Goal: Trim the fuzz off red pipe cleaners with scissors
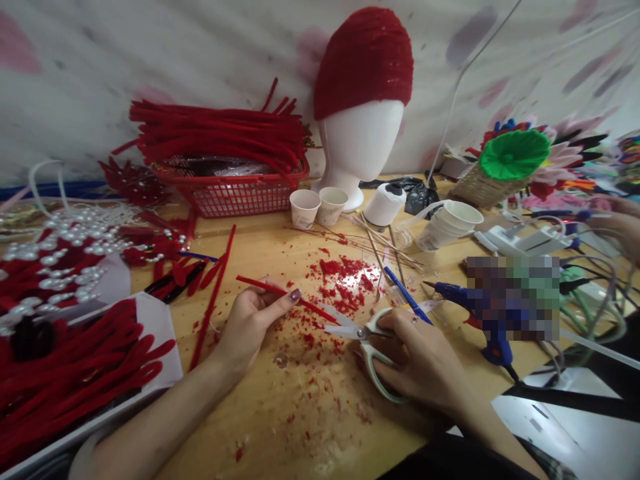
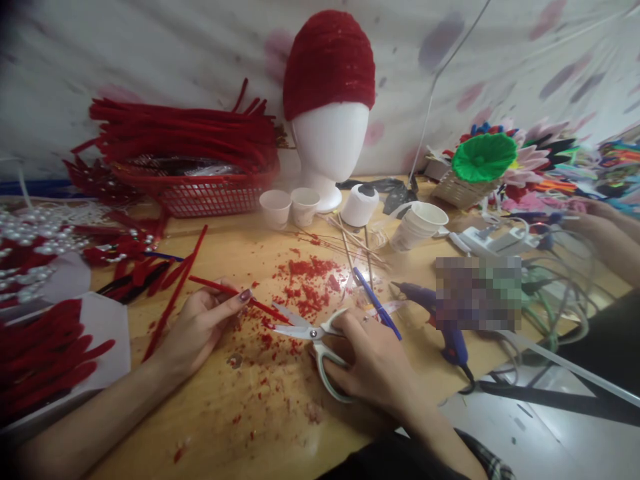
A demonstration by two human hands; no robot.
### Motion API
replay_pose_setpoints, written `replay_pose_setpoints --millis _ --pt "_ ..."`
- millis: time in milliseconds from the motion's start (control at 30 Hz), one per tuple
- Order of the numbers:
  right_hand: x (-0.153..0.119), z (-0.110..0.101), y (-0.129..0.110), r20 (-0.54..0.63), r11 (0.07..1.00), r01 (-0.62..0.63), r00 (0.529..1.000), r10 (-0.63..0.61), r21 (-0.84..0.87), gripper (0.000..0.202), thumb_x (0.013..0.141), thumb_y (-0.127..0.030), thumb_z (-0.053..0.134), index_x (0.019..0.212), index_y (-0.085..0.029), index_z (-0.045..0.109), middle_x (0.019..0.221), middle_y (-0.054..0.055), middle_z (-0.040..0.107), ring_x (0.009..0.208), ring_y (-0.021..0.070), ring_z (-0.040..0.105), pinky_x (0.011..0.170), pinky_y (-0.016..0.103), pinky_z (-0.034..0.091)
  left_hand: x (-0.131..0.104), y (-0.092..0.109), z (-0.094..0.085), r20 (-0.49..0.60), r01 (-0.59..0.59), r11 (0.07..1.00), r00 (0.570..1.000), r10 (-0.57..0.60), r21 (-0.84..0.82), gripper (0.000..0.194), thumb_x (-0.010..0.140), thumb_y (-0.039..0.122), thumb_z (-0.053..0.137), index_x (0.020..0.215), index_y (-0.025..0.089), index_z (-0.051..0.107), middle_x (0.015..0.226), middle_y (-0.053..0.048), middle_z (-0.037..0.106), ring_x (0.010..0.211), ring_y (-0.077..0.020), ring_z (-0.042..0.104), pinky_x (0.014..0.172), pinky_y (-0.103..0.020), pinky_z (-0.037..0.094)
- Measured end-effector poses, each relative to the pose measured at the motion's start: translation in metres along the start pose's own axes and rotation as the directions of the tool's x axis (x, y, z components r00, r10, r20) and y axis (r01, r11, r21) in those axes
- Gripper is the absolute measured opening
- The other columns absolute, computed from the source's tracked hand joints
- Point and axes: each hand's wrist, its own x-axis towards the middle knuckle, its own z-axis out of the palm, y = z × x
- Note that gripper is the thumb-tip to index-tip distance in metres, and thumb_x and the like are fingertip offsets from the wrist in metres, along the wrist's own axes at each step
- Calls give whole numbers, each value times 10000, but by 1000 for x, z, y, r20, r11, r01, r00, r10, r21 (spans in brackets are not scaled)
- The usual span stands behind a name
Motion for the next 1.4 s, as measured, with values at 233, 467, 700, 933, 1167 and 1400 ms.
replay_pose_setpoints --millis 233,467,700,933,1167,1400 --pt "2 0 1 4 1000 -6 1000 6 5 189 742 -282 622 833 -212 472 709 11 580 557 116 498 521 236 367 1 0 -2 60 0 997 998 -5 80 216 608 251 782 644 157 591 615 33 579 611 -93 506 605 -217 392" --pt "2 0 1 24 999 -20 1000 19 28 174 743 -279 611 825 -210 473 707 16 584 573 118 511 524 237 380 0 2 0 54 -19 991 998 12 129 202 599 257 778 631 165 601 612 29 571 589 -103 493 586 -234 386" --pt "2 -1 1 40 999 -30 999 29 24 167 747 -281 599 821 -217 464 695 7 586 549 112 508 512 236 371 1 1 -1 45 -20 993 999 15 117 197 599 256 774 633 169 601 615 32 570 598 -106 506 594 -235 387" --pt "1 0 1 53 999 -18 998 16 38 197 741 -258 611 862 -216 461 753 25 597 620 136 548 554 250 403 1 1 -2 74 -23 989 997 12 147 211 594 264 784 624 168 599 596 30 565 569 -102 484 568 -237 376" --pt "0 1 4 38 1000 -9 999 8 27 187 745 -269 609 843 -218 458 734 16 592 605 128 538 548 242 396 0 1 -2 74 4 991 997 -13 131 212 591 270 789 632 169 607 590 30 575 575 -105 500 571 -231 381" --pt "-2 2 3 19 1000 -19 1000 19 17 174 759 -296 610 807 -220 460 681 -3 578 552 109 504 512 226 365 1 -2 -4 50 5 996 999 -10 93 206 608 260 789 665 160 618 637 23 613 626 -106 538 613 -222 406"
